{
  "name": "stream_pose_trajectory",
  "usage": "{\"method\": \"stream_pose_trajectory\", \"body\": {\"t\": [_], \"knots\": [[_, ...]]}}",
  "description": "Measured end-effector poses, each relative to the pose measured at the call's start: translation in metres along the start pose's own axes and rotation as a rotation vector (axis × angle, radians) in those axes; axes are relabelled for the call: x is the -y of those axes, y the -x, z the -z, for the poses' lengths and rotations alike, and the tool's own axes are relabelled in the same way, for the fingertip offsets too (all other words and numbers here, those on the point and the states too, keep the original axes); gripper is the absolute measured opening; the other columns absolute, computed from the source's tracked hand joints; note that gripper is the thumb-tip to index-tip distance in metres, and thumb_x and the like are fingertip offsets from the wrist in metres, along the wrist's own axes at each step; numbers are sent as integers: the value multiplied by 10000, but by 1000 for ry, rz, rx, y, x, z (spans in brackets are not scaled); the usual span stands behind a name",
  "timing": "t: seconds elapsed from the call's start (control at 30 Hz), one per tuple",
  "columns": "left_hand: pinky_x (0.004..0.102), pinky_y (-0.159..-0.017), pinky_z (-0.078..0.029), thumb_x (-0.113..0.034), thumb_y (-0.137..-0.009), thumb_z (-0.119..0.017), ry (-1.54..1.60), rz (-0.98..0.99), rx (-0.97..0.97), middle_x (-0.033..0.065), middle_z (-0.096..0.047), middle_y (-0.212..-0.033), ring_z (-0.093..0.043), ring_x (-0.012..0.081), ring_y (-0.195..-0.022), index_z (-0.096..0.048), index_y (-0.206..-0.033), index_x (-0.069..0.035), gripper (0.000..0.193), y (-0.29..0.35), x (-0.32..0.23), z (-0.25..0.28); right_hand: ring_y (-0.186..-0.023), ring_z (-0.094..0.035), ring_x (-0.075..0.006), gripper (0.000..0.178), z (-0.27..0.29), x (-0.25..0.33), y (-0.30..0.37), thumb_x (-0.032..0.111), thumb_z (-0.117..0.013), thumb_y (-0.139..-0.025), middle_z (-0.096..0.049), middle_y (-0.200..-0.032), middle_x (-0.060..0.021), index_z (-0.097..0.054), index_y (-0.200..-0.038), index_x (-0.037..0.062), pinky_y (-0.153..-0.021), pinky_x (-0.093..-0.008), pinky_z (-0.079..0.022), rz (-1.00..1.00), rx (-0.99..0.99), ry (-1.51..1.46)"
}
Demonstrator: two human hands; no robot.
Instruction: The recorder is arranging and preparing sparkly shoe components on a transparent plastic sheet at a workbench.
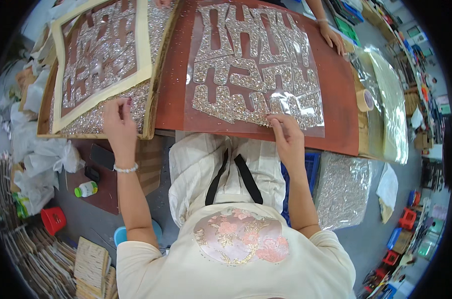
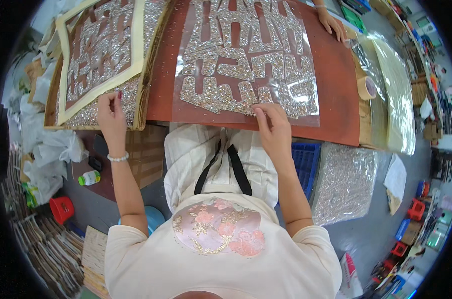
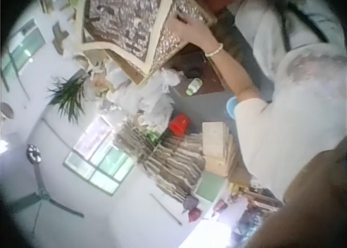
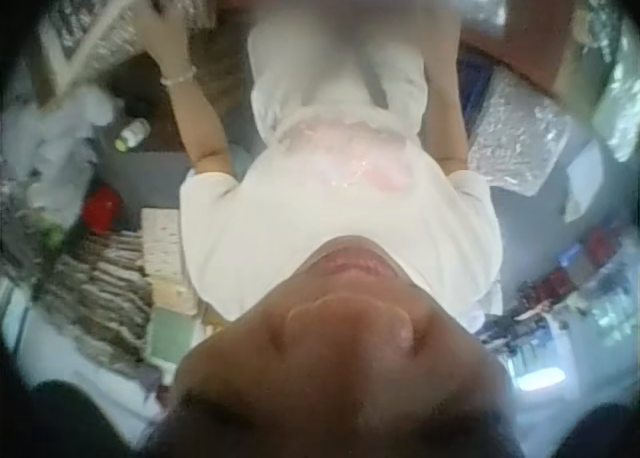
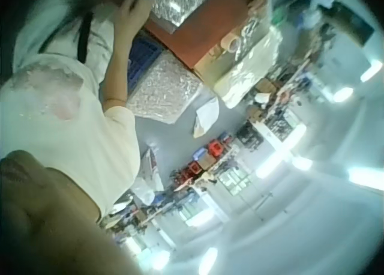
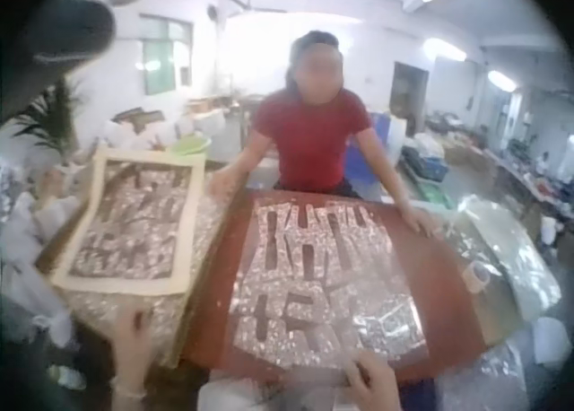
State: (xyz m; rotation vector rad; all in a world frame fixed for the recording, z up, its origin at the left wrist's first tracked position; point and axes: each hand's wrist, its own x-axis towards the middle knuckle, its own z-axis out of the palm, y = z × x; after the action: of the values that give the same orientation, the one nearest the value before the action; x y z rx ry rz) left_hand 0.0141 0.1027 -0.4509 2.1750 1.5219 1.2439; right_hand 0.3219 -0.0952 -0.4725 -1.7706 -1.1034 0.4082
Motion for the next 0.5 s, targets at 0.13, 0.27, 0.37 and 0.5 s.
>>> {"method": "stream_pose_trajectory", "body": {"t": [0.13,0.27,0.37,0.5], "knots": [[362,-710,-474,10,-840,-629,119,-318,102,105,-595,-837,-576,277,-792,-624,-896,-9,59,24,-55,-48,-936,-598,-185,142,20,-20,5,82,-569,-941,-658,-1003,-91,-669,-1011,9,-810,-281,-466,17,-33,70],[353,-691,-481,-3,-784,-688,252,-395,265,85,-608,-852,-576,258,-793,-689,-921,-44,143,42,-60,-87,-929,-592,-243,120,18,-17,14,81,-594,-914,-658,-972,-103,-668,-983,17,-787,-326,-472,72,-63,47],[347,-668,-480,-11,-761,-708,258,-449,260,71,-598,-837,-564,244,-771,-715,-944,-71,192,50,-60,-103,-935,-592,-243,116,20,-18,11,78,-598,-910,-658,-978,-102,-668,-984,23,-799,-330,-474,114,-36,45],[346,-675,-473,-28,-763,-706,199,-501,266,56,-586,-842,-548,235,-768,-720,-991,-90,236,49,-64,-112,-935,-594,-242,114,23,-16,6,71,-601,-907,-659,-980,-100,-673,-984,28,-806,-327,-474,103,8,29]]}}
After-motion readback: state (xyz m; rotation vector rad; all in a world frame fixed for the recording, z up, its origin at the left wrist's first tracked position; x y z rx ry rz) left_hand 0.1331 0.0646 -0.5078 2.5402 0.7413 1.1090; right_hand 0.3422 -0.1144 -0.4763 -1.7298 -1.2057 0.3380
